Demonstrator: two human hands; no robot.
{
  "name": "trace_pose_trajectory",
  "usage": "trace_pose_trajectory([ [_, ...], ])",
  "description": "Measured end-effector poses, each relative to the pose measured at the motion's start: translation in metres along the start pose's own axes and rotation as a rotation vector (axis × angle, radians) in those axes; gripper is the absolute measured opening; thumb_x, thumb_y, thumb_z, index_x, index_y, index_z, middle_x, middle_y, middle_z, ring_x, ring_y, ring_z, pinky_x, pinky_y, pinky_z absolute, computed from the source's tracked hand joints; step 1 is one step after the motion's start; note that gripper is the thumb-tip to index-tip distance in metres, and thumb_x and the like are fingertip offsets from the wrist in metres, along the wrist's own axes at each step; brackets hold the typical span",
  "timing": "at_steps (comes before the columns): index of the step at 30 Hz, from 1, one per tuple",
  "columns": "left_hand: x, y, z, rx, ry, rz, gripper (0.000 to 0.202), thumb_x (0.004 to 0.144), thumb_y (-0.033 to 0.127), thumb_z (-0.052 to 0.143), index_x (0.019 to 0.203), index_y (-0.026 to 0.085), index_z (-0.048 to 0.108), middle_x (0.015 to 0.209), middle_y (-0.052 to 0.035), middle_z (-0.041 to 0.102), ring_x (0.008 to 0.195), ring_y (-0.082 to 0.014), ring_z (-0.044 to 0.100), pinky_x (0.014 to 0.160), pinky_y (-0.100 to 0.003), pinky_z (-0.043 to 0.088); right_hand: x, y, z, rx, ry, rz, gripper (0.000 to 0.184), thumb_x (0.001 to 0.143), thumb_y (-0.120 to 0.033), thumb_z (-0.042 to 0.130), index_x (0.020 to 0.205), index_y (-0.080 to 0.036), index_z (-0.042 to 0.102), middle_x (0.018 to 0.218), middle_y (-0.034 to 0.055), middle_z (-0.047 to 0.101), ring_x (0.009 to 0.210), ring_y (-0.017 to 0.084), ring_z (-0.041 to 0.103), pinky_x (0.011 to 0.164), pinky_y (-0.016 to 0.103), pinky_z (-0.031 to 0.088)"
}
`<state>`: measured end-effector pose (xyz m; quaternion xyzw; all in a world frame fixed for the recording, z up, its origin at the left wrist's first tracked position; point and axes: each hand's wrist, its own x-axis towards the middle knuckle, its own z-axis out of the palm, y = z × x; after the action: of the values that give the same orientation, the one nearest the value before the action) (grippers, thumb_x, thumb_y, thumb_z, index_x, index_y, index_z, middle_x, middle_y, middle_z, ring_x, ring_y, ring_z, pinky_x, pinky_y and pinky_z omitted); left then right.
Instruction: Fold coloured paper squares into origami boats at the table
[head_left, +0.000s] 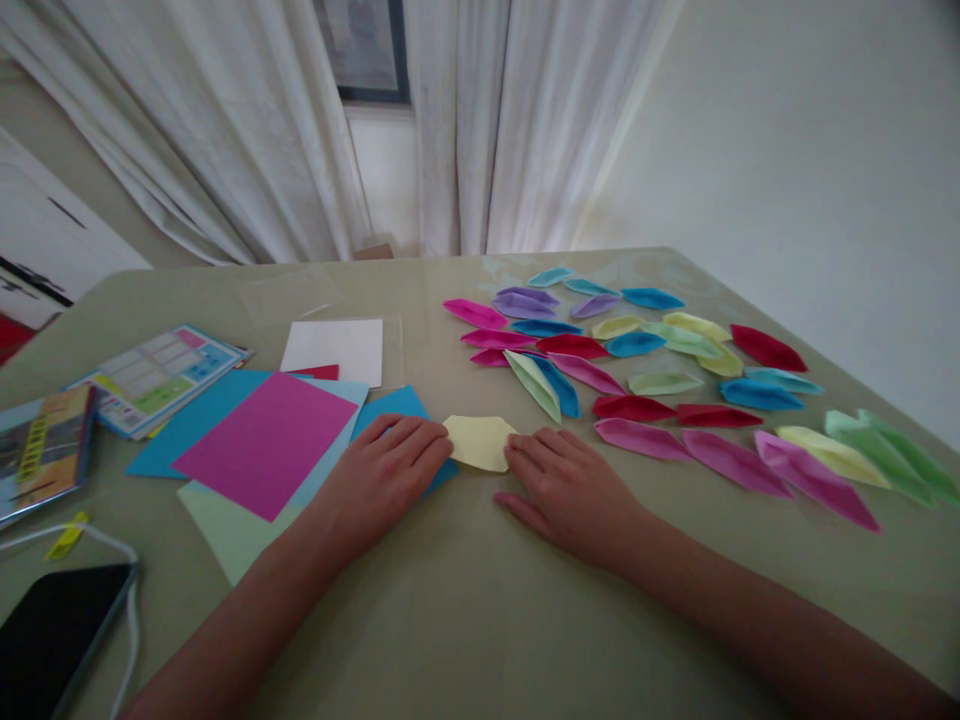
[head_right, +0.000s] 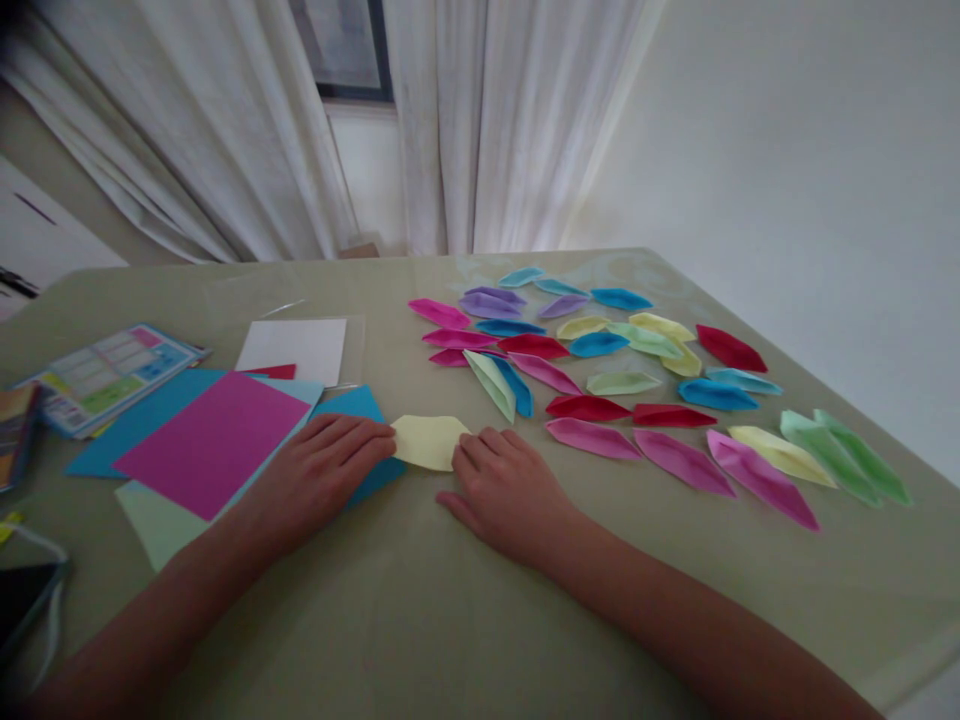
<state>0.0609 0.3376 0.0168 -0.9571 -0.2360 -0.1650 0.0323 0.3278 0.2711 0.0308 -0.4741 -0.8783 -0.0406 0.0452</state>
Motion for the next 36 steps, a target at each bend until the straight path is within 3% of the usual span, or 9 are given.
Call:
trace_pose_trajectory([
  [4, 0.009, 0.023, -0.004, -0.144, -0.105, 0.014, 0.011, 0.1, 0.016, 0.071, 0.109, 0.02, 0.067, 0.105, -0.0034, 0.077, 0.098, -0.0271, 0.071, 0.088, -0.042, 0.049, -0.003, 0.001, 0.006, -0.054, 0.052, 0.008, 0.054, 0.096, -0.055, 0.077, 0.122, -0.007, 0.075, 0.126, 0.0197, 0.076, 0.11, 0.036, 0.068, 0.095, 0.049, 0.054],
  [7, 0.01, 0.029, -0.004, -0.269, -0.175, -0.018, 0.012, 0.099, 0.024, 0.075, 0.108, 0.023, 0.067, 0.1, 0.001, 0.076, 0.093, -0.0221, 0.072, 0.082, -0.036, 0.053, -0.004, 0.002, 0.011, -0.079, 0.087, -0.024, 0.054, 0.101, -0.052, 0.071, 0.126, -0.004, 0.074, 0.13, 0.0228, 0.074, 0.112, 0.036, 0.068, 0.096, 0.048, 0.054],
  [9, 0.008, 0.025, -0.004, -0.324, -0.196, -0.059, 0.022, 0.097, 0.03, 0.079, 0.115, 0.024, 0.068, 0.113, -0.0013, 0.077, 0.106, -0.0226, 0.072, 0.089, -0.035, 0.056, -0.004, 0.003, 0.012, -0.089, 0.079, -0.036, 0.051, 0.103, -0.05, 0.069, 0.123, -0.004, 0.075, 0.125, 0.022, 0.075, 0.109, 0.035, 0.069, 0.093, 0.047, 0.055],
  [12, 0.001, 0.013, -0.006, -0.396, -0.229, -0.112, 0.038, 0.092, 0.039, 0.084, 0.124, 0.027, 0.068, 0.14, -0.0062, 0.07, 0.133, -0.0292, 0.063, 0.109, -0.045, 0.052, -0.002, 0.003, 0.011, -0.107, 0.054, -0.031, 0.051, 0.103, -0.049, 0.069, 0.123, -0.003, 0.075, 0.122, 0.0208, 0.076, 0.106, 0.034, 0.071, 0.092, 0.047, 0.056],
  [16, -0.004, 0.005, -0.005, -0.493, -0.292, -0.136, 0.033, 0.099, 0.032, 0.076, 0.131, 0.031, 0.068, 0.153, -0.0032, 0.065, 0.144, -0.0286, 0.057, 0.125, -0.056, 0.039, -0.002, 0.004, 0.009, -0.109, 0.077, -0.039, 0.057, 0.102, -0.05, 0.069, 0.133, -0.002, 0.07, 0.13, 0.0225, 0.074, 0.113, 0.036, 0.07, 0.097, 0.047, 0.055],
  [20, -0.003, 0.006, -0.003, -0.486, -0.264, -0.101, 0.029, 0.105, 0.017, 0.06, 0.131, 0.026, 0.07, 0.149, -0.003, 0.07, 0.142, -0.0248, 0.061, 0.127, -0.052, 0.039, 0.0, 0.005, 0.011, -0.032, 0.147, -0.19, 0.04, 0.106, -0.041, 0.066, 0.129, -0.009, 0.071, 0.125, 0.0182, 0.076, 0.11, 0.033, 0.07, 0.093, 0.045, 0.053],
  [25, -0.002, 0.004, 0.0, -0.453, -0.199, -0.053, 0.047, 0.095, -0.003, 0.054, 0.13, 0.022, 0.073, 0.144, -0.0043, 0.074, 0.136, -0.0242, 0.066, 0.123, -0.047, 0.046, 0.001, 0.002, 0.015, 0.075, 0.097, -0.289, 0.034, 0.11, -0.041, 0.061, 0.126, -0.012, 0.069, 0.108, 0.0129, 0.077, 0.098, 0.027, 0.069, 0.086, 0.04, 0.051],
  [29, -0.004, 0.003, 0.005, -0.388, -0.159, 0.024, 0.047, 0.093, -0.003, 0.058, 0.126, 0.025, 0.075, 0.146, -0.0048, 0.072, 0.138, -0.027, 0.063, 0.123, -0.053, 0.045, 0.001, 0.0, 0.018, 0.077, 0.116, -0.331, 0.03, 0.113, -0.038, 0.056, 0.121, -0.014, 0.071, 0.103, 0.0096, 0.077, 0.095, 0.025, 0.068, 0.083, 0.039, 0.049],
  [36, -0.012, 0.012, 0.012, -0.306, -0.019, 0.05, 0.034, 0.095, 0.003, 0.061, 0.122, 0.018, 0.075, 0.126, -0.0086, 0.078, 0.118, -0.0264, 0.071, 0.11, -0.046, 0.056, 0.0, -0.002, 0.022, 0.091, 0.171, -0.373, 0.03, 0.113, -0.041, 0.055, 0.113, -0.016, 0.072, 0.099, 0.008, 0.076, 0.086, 0.022, 0.065, 0.078, 0.037, 0.046],
])
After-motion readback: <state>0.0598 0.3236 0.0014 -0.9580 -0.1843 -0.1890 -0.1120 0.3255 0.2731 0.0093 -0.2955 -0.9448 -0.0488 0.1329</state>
